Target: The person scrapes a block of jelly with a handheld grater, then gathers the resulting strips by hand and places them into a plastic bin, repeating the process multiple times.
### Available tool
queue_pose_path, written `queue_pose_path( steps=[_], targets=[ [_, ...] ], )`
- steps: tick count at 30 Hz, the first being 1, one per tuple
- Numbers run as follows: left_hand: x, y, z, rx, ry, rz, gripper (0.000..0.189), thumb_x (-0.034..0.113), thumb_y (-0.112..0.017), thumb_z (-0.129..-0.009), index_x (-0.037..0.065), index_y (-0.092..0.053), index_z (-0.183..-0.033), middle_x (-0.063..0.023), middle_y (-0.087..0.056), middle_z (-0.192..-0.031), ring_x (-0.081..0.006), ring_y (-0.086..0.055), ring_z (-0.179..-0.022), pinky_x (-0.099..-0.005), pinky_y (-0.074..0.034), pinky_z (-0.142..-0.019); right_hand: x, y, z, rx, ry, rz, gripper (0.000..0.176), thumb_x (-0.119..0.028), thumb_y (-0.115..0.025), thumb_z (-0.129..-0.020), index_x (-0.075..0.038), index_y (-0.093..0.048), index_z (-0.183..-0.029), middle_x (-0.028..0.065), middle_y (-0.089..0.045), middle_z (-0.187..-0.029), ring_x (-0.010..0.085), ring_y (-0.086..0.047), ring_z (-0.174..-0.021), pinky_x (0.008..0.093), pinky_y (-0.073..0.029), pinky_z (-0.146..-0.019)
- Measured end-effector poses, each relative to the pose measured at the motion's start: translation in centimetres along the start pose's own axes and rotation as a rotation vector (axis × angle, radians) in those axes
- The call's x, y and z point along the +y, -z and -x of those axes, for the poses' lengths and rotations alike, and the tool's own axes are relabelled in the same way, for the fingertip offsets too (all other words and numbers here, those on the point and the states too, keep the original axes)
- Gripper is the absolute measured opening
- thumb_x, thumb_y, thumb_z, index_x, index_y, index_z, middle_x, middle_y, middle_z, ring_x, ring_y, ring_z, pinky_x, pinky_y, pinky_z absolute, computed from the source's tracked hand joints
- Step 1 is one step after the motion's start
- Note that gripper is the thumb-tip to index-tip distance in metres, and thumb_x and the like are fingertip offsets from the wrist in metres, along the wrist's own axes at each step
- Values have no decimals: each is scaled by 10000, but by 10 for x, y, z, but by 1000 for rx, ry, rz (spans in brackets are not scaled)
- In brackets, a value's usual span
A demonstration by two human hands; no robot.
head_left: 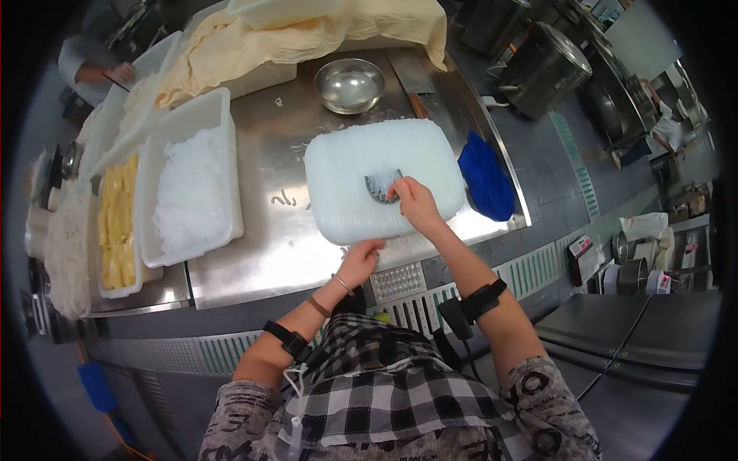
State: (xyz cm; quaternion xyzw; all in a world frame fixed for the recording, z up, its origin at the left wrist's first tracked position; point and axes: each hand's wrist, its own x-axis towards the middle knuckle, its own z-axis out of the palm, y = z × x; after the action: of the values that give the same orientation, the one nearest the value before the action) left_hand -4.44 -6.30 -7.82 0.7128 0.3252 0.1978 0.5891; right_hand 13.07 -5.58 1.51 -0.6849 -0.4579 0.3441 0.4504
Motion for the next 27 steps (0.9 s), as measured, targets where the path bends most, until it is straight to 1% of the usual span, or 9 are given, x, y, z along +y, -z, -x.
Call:
queue_pose_path(
  steps=[4,5,15,18,20,22,24,25,27],
  targets=[
    [4,10,-2,-96,190,107,327,-12,-400,-754,20,-538,-1049,-51,-558,-875,-105,-515,-770,-222,-421,-730,5,-1,31,13,7,-50,276,-223,-402,-868,-9,-537,-758,77,-581,-678,160,-533,-631,280,-415,-619],
    [-3,9,-2,-72,94,66,337,-21,-392,-751,22,-541,-1051,-36,-548,-874,-92,-498,-745,-208,-419,-693,7,-1,39,18,12,-50,262,-209,-402,-865,-9,-540,-767,79,-584,-685,161,-536,-634,282,-417,-621],
    [21,33,7,-239,171,-1,320,-44,-366,-698,8,-584,-925,-30,-568,-799,-98,-507,-709,-226,-427,-673,25,-5,107,45,53,-31,187,-164,-443,-841,-12,-544,-803,105,-578,-707,231,-567,-657,303,-435,-619],
    [42,42,17,-107,133,-61,265,-52,-367,-675,-4,-584,-820,-43,-567,-734,-110,-503,-660,-233,-424,-642,44,-13,125,102,160,-47,138,-147,-471,-820,-25,-534,-803,113,-565,-737,272,-557,-690,321,-434,-641],
    [44,52,16,103,-180,-372,247,-62,-392,-671,7,-594,-795,-80,-566,-699,-198,-553,-617,-257,-453,-608,63,-17,129,89,359,1,101,-131,-484,-802,-34,-513,-802,113,-551,-777,284,-546,-738,319,-433,-664],
    [58,57,10,100,-186,-486,238,-34,-454,-653,19,-578,-849,-129,-551,-788,-260,-554,-737,-289,-452,-679,70,-19,134,85,407,16,72,-108,-501,-784,-39,-496,-801,106,-542,-801,286,-537,-771,324,-435,-678],
    [72,57,-1,191,-605,-766,357,20,-525,-626,36,-528,-983,-166,-507,-991,-307,-498,-924,-358,-409,-801,78,-21,138,100,532,39,67,-90,-523,-770,-34,-499,-798,101,-544,-800,284,-537,-771,338,-436,-683],
    [70,61,-9,9,-541,-863,609,112,-623,-598,65,-409,-1166,-187,-362,-1207,-350,-344,-1122,-435,-290,-933,81,-21,141,108,529,35,67,-90,-523,-770,-34,-499,-798,101,-544,-800,284,-537,-771,338,-436,-683],
    [77,52,-19,-65,-528,-967,688,162,-652,-594,72,-361,-1211,-182,-311,-1255,-346,-287,-1169,-448,-236,-964,83,-22,146,94,492,35,74,-81,-542,-757,-31,-505,-797,100,-547,-807,280,-537,-777,347,-435,-692]
  ],
)
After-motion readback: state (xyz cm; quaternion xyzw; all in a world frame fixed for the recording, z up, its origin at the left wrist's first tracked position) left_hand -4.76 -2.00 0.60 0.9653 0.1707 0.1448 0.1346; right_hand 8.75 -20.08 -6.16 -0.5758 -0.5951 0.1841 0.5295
